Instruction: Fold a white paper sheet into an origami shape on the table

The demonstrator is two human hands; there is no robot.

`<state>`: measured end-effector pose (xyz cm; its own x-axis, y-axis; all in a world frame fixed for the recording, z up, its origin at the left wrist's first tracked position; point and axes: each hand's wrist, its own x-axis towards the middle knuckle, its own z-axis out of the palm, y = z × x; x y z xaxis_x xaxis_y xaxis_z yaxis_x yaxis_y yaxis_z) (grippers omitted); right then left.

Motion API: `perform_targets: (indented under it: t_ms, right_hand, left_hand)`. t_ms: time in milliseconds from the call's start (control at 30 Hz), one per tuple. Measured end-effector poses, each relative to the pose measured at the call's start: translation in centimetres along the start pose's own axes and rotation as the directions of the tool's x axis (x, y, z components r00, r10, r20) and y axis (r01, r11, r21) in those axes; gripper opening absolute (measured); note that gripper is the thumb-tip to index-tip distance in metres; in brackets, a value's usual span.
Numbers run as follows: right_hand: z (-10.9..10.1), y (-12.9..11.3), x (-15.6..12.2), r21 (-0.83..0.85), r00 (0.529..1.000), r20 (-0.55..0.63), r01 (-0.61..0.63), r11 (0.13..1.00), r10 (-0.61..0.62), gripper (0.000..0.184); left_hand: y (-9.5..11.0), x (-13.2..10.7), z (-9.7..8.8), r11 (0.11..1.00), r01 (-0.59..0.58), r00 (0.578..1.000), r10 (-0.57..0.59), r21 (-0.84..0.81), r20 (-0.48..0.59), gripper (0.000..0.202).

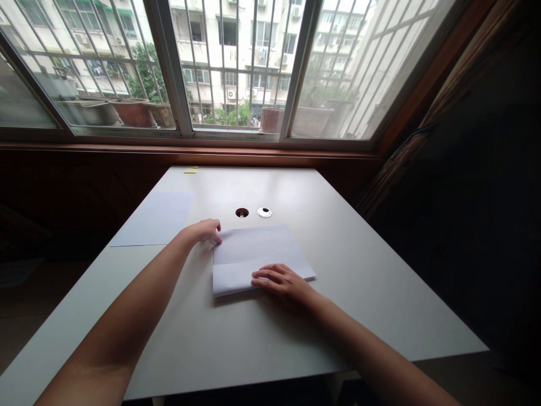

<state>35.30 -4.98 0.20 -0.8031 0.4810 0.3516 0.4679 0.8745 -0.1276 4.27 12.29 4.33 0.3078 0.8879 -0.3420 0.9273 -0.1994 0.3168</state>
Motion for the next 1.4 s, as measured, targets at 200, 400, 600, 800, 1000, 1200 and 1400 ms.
perform_targets:
  t_ms: [200,400,600,800,1000,1200,1400]
  right_hand:
    - [0.2,0.2,0.0,0.002,1.0,0.013,-0.003,1.0,0.003,0.039]
    - [0.2,0.2,0.1,-0.003,1.0,0.001,-0.001,1.0,0.001,0.036]
    - [-0.2,-0.1,0.3,0.017,1.0,-0.006,-0.005,1.0,0.005,0.037]
    - [-1.5,-0.8,0.6,0.073,0.999,-0.037,-0.035,0.997,0.038,0.039]
    - [-4.4,-0.6,0.8,0.184,0.896,-0.387,-0.156,0.97,0.218,0.035]
    - [-7.4,0.6,0.7,0.36,0.709,-0.55,-0.276,0.891,0.442,0.022]
    - [-4.7,4.7,2.3,0.227,0.826,-0.342,-0.39,0.893,0.447,0.027]
  left_hand:
    - [0.2,-0.5,0.0,1.0,-0.001,0.998,0.001,-0.007,-0.058,0.045]
    - [0.1,-1.2,0.9,0.988,-0.062,0.992,0.045,-0.144,-0.119,0.047]
    - [-0.5,-2.3,2.9,0.927,-0.177,0.957,0.084,-0.331,-0.277,0.045]
    - [-0.9,-3.5,4.7,0.875,-0.216,0.906,0.014,-0.434,-0.423,0.042]
    - [-0.9,-4.0,4.9,0.838,-0.238,0.897,-0.005,-0.492,-0.441,0.039]
    - [-1.2,-4.3,4.8,0.811,-0.251,0.897,-0.01,-0.529,-0.441,0.037]
    - [-0.9,-4.0,5.2,0.742,-0.303,0.903,0.023,-0.598,-0.428,0.042]
